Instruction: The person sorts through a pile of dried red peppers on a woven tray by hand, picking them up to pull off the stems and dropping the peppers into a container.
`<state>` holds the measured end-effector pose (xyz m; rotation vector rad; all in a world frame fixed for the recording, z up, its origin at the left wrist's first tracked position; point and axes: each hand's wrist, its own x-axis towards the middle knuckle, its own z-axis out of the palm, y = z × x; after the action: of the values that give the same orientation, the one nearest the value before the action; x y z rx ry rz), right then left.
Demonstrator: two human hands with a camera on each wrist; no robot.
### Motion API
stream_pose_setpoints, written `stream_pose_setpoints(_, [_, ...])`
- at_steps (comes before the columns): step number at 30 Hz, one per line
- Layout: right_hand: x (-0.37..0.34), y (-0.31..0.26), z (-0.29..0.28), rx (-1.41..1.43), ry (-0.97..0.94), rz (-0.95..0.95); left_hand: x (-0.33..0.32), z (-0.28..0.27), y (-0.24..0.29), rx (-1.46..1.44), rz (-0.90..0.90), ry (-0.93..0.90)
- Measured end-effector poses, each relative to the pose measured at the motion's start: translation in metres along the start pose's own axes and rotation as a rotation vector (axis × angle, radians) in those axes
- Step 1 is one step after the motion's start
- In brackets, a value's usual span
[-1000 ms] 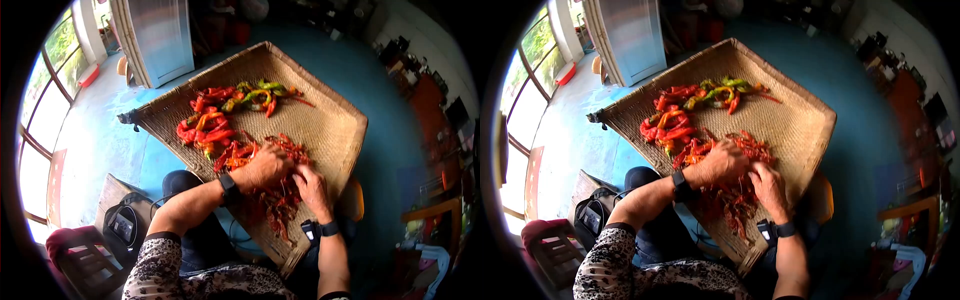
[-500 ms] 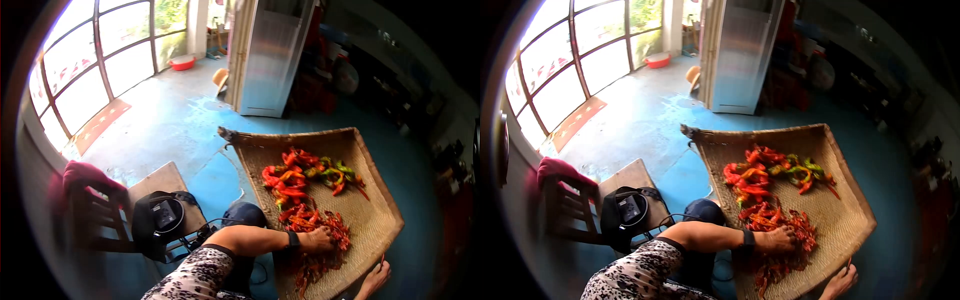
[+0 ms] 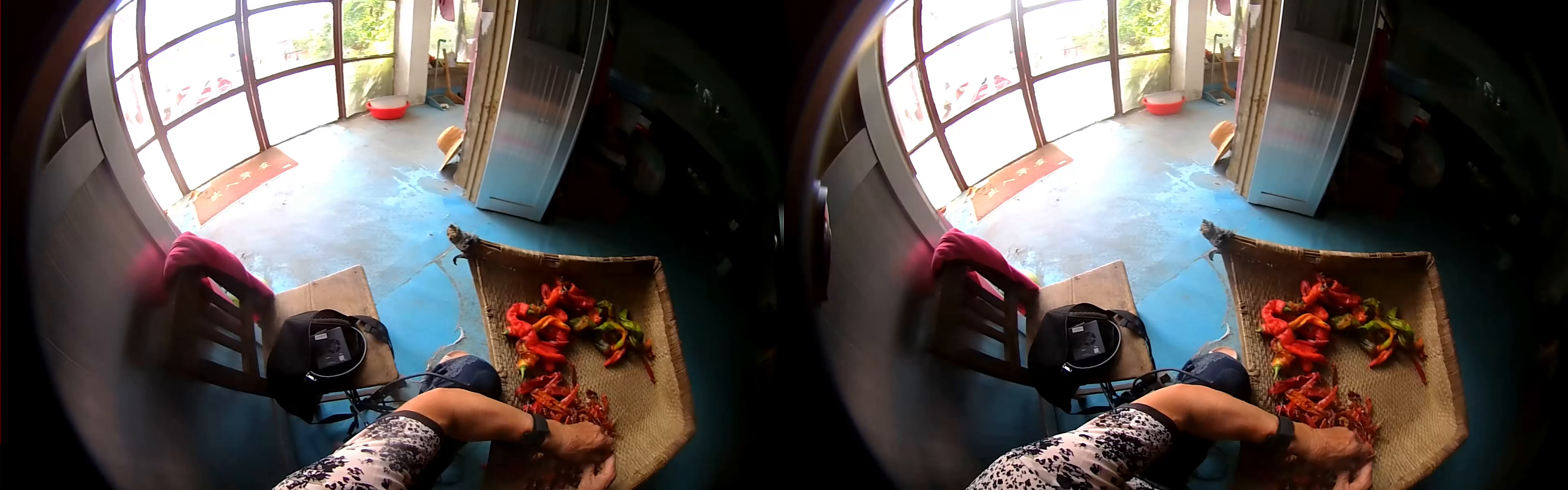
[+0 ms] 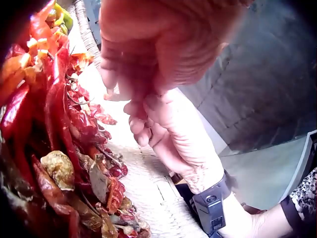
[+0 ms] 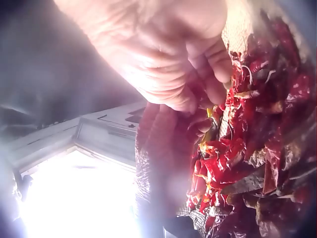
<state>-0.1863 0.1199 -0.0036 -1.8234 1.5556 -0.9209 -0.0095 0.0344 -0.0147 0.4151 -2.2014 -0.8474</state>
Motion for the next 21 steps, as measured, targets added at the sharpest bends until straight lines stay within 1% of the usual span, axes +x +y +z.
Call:
stream_pose_setpoints(1, [0.001,-0.006,-0.001,-0.066,0.005,0.032,0.002,-0.002,0.003,-0.045,-0.057,-0.021])
stream_pose_setpoints(3, [0.003,0.008,-0.003,-0.055,-0.027,0.026,0.001,0.001,-0.003,-0.069,0.015,0.025])
stream_pose_setpoints(4, [0.003,0.010,-0.002,-0.053,-0.038,0.026,0.001,0.001,-0.004,-0.069,0.006,0.031])
stream_pose_setpoints(6, [0.001,0.008,0.001,-0.038,0.063,-0.013,0.002,0.001,-0.006,0.087,-0.088,-0.035])
stream_pose_setpoints(7, [-0.001,0.000,-0.001,-0.036,0.057,-0.014,0.002,0.002,-0.009,0.088,-0.094,-0.032])
stream_pose_setpoints(9, [-0.003,-0.017,-0.010,-0.128,0.112,0.033,0.003,0.006,-0.015,0.414,-0.109,-0.085])
stream_pose_setpoints(10, [-0.003,-0.009,-0.012,-0.121,0.192,-0.011,0.002,0.005,-0.020,0.541,-0.030,-0.170])
stream_pose_setpoints(11, [-0.005,-0.009,-0.016,-0.122,0.283,0.040,-0.001,0.007,-0.025,0.540,-0.031,-0.169])
stream_pose_setpoints(13, [0.002,0.017,-0.037,-0.444,0.541,-0.397,-0.012,0.003,-0.024,0.519,-0.123,-0.173])
stream_pose_setpoints(14, [0.003,0.023,-0.047,-0.461,0.659,-0.369,-0.016,0.002,-0.025,0.581,-0.145,-0.324])
stream_pose_setpoints(15, [0.002,0.018,-0.055,-0.478,0.776,-0.338,-0.020,0.004,-0.029,0.579,-0.148,-0.326])
stream_pose_setpoints(16, [-0.003,0.017,-0.063,-0.364,0.796,-0.194,-0.022,0.007,-0.034,0.658,-0.097,-0.345])
stream_pose_setpoints(17, [-0.006,0.022,-0.070,-0.410,0.847,-0.113,-0.022,0.009,-0.037,0.738,-0.044,-0.364])
stream_pose_setpoints(18, [-0.008,0.047,-0.082,-0.567,0.863,-0.156,-0.022,0.009,-0.037,0.738,-0.044,-0.364])
stream_pose_setpoints(19, [-0.009,0.051,-0.087,-0.726,0.875,-0.200,-0.022,0.008,-0.035,0.744,-0.052,-0.363])
stream_pose_setpoints(20, [-0.011,0.056,-0.088,-0.727,0.875,-0.201,-0.021,0.007,-0.034,0.749,-0.062,-0.361])
stream_pose_setpoints(21, [-0.013,0.034,-0.078,-0.953,0.854,-0.143,-0.021,0.004,-0.028,0.746,-0.062,-0.361])
